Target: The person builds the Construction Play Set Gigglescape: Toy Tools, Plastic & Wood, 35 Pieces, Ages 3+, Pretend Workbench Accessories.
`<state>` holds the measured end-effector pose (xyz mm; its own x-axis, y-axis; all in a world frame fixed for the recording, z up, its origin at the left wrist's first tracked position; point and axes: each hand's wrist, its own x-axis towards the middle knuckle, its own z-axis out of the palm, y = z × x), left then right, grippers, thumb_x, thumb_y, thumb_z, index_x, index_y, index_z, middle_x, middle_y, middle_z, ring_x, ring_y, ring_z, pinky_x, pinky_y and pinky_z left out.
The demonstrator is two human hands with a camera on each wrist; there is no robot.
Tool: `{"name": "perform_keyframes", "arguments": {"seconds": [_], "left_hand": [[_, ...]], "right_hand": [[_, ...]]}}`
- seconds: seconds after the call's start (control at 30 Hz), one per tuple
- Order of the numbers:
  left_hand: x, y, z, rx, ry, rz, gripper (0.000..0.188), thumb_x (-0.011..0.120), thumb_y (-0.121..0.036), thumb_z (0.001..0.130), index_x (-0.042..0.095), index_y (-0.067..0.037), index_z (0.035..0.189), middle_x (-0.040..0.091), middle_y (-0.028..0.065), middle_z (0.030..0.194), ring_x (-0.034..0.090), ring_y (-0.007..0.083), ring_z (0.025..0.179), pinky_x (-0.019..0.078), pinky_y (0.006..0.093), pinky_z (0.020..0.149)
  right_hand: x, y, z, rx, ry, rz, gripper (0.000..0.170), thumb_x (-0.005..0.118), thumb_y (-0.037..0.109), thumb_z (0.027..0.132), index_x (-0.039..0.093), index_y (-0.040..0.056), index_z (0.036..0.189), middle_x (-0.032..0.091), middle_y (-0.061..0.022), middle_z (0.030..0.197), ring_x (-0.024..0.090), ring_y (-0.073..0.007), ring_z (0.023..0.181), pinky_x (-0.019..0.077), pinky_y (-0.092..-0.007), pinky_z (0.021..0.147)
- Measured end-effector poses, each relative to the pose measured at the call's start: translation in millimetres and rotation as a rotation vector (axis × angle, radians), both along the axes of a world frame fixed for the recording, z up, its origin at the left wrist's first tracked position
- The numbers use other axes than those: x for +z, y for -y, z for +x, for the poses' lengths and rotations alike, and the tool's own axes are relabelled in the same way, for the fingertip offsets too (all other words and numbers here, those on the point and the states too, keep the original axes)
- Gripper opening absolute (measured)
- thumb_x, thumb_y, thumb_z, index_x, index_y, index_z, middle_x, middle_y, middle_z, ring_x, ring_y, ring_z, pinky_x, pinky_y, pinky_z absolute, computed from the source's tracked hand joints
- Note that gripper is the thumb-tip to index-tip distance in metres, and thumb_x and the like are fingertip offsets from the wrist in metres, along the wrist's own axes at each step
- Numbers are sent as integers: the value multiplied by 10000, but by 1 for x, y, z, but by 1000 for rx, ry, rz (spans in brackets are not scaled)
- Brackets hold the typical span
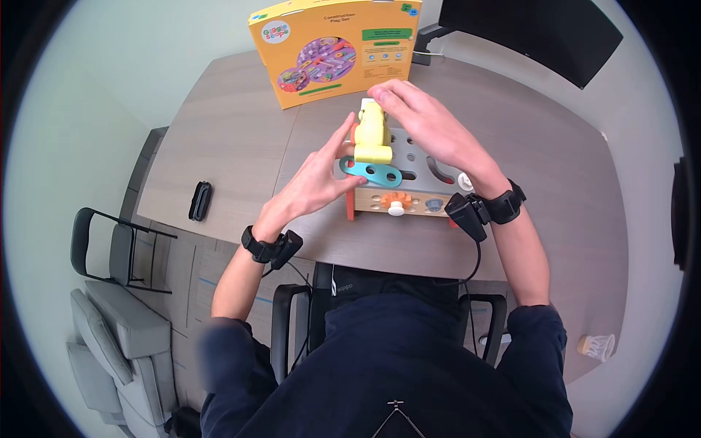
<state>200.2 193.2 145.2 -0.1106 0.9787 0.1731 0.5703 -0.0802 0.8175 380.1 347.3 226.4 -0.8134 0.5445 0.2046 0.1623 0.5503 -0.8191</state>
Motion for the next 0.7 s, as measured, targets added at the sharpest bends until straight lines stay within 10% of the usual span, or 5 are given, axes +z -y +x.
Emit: {"name": "perform_keyframes", "arguments": {"seconds": [0.43, 0.7], "left_hand": [[2, 3, -3, -20, 69, -26, 1178, 880, -111, 874, 109, -174, 1762, 417, 208, 1699, 471, 358, 1533, 366, 512, 1288], [-7, 14, -20, 55, 208, 133, 1208, 841, -39, 883, 38, -221, 1767, 523, 169, 1561, 490, 291, 1494, 379, 533, 1252]], "right_hand": [[-2, -5, -5, -14, 129, 10, 710, 472, 643, 1100, 691, 10, 1335, 656, -202, 1355, 633, -320, 1218, 478, -433, 1067], [-17, -6, 2, 113, 160, 225, 866, 666, 619, 981, 529, -40, 1525, 575, -228, 1472, 547, -355, 1420, 456, -448, 1170]]}}
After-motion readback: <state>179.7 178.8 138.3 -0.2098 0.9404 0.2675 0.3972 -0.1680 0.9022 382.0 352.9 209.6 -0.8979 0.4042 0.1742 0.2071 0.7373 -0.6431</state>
